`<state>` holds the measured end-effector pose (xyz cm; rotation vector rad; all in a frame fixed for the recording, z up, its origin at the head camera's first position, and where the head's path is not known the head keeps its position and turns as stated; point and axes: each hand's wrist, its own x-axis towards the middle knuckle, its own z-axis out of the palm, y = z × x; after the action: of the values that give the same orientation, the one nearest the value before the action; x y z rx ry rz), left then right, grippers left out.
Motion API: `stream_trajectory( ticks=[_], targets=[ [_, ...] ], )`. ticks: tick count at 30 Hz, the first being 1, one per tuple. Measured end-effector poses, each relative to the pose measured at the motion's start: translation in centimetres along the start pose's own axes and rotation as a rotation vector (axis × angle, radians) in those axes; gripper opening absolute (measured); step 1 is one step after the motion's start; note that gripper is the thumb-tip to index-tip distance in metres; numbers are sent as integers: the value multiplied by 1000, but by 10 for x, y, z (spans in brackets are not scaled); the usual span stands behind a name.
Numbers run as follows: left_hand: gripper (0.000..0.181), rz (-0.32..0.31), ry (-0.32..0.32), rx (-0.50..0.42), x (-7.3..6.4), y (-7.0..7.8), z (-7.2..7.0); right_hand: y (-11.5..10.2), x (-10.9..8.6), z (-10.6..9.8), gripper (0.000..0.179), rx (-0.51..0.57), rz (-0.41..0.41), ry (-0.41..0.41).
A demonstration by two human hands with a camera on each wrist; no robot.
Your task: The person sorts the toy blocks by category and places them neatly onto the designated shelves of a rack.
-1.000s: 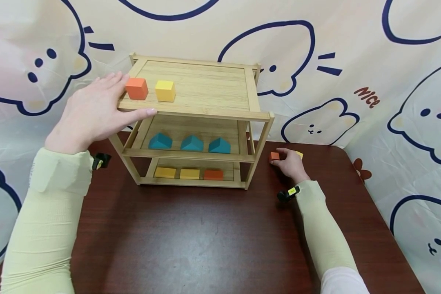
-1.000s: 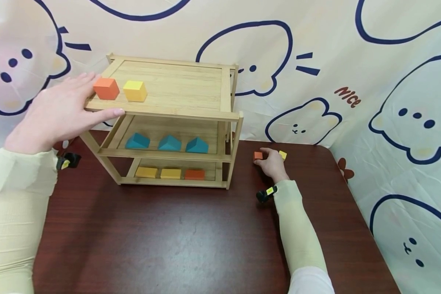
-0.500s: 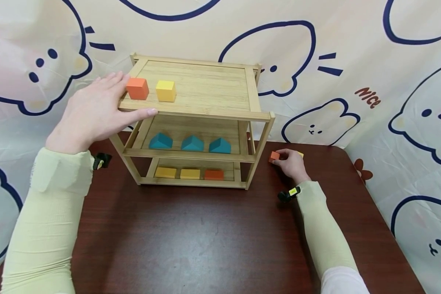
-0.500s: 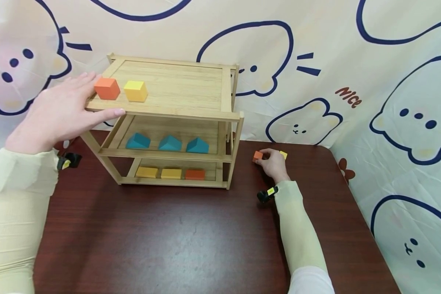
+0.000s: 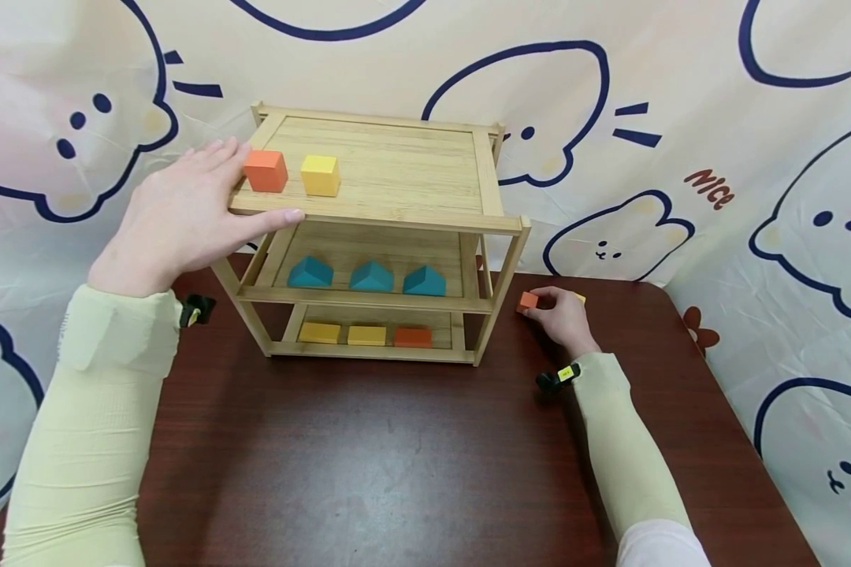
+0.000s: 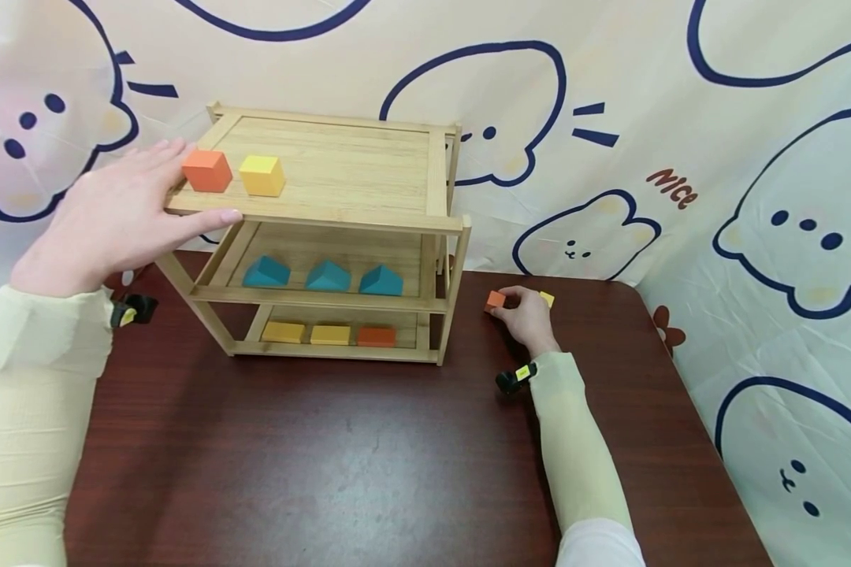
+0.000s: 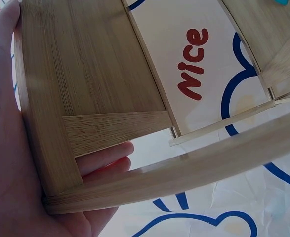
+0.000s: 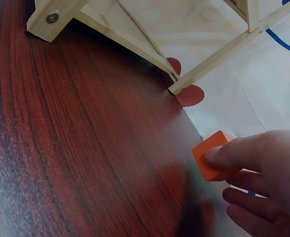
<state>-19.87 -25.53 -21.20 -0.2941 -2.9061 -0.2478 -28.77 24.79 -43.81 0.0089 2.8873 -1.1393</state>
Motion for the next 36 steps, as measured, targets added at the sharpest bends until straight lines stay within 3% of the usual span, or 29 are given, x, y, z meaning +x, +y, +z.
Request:
stream_trajectory(
  ticks=[17,36],
  targets=[
    [107,1,7,7,0,0,-1,-4,-5,0,39,130,-35,16],
    [107,5,8,-1,1,0,0,-9,-12,-2,37,156,-115,90]
  ],
)
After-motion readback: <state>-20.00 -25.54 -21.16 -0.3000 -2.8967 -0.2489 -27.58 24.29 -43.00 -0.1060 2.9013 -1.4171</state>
